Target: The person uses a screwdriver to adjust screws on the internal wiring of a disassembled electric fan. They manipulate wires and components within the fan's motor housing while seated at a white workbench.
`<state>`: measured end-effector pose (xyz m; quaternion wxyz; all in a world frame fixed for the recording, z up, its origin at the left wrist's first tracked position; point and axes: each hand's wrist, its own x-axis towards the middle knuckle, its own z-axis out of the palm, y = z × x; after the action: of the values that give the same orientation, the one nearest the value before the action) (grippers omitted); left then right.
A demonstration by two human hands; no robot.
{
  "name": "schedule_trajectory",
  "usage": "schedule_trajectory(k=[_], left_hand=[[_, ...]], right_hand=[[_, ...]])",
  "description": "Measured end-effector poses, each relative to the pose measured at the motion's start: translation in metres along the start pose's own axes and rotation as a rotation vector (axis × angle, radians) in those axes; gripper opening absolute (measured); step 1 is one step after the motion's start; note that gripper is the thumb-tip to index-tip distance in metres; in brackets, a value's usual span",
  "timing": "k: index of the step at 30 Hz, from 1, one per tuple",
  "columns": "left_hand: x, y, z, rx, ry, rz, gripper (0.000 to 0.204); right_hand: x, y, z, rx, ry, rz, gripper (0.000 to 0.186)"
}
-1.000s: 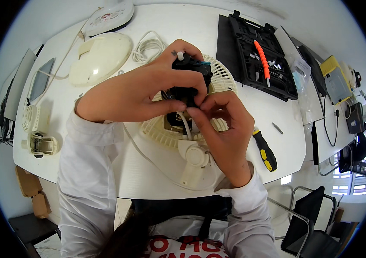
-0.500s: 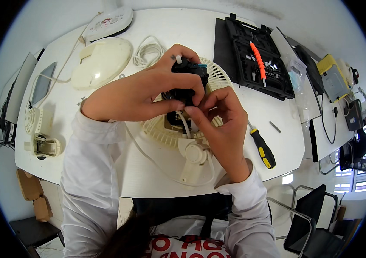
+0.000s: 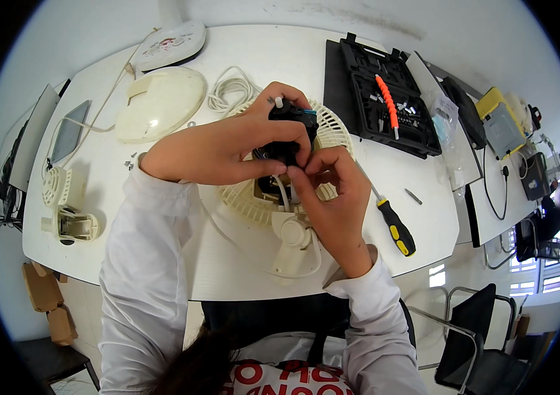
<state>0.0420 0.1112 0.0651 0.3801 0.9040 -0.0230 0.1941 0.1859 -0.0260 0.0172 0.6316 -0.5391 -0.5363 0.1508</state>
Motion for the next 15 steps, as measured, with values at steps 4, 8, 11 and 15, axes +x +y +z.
schedule_trajectory(k=[4, 8, 11, 15], left_hand=[[0.003, 0.002, -0.001, 0.011, -0.004, -0.005, 0.021], [0.001, 0.006, -0.003, -0.009, -0.034, -0.038, 0.022], [0.000, 0.003, -0.002, 0.017, -0.013, -0.014, 0.023], [0.003, 0.005, -0.003, -0.006, -0.016, -0.034, 0.022]], right_hand=[[0.000, -0.002, -0.002, 0.027, 0.008, 0.022, 0.019], [0.000, 0.001, -0.003, 0.034, -0.011, 0.030, 0.018], [0.001, -0.001, -0.004, 0.054, -0.039, 0.078, 0.016], [-0.001, -0.004, -0.011, 0.081, 0.007, 0.099, 0.013]])
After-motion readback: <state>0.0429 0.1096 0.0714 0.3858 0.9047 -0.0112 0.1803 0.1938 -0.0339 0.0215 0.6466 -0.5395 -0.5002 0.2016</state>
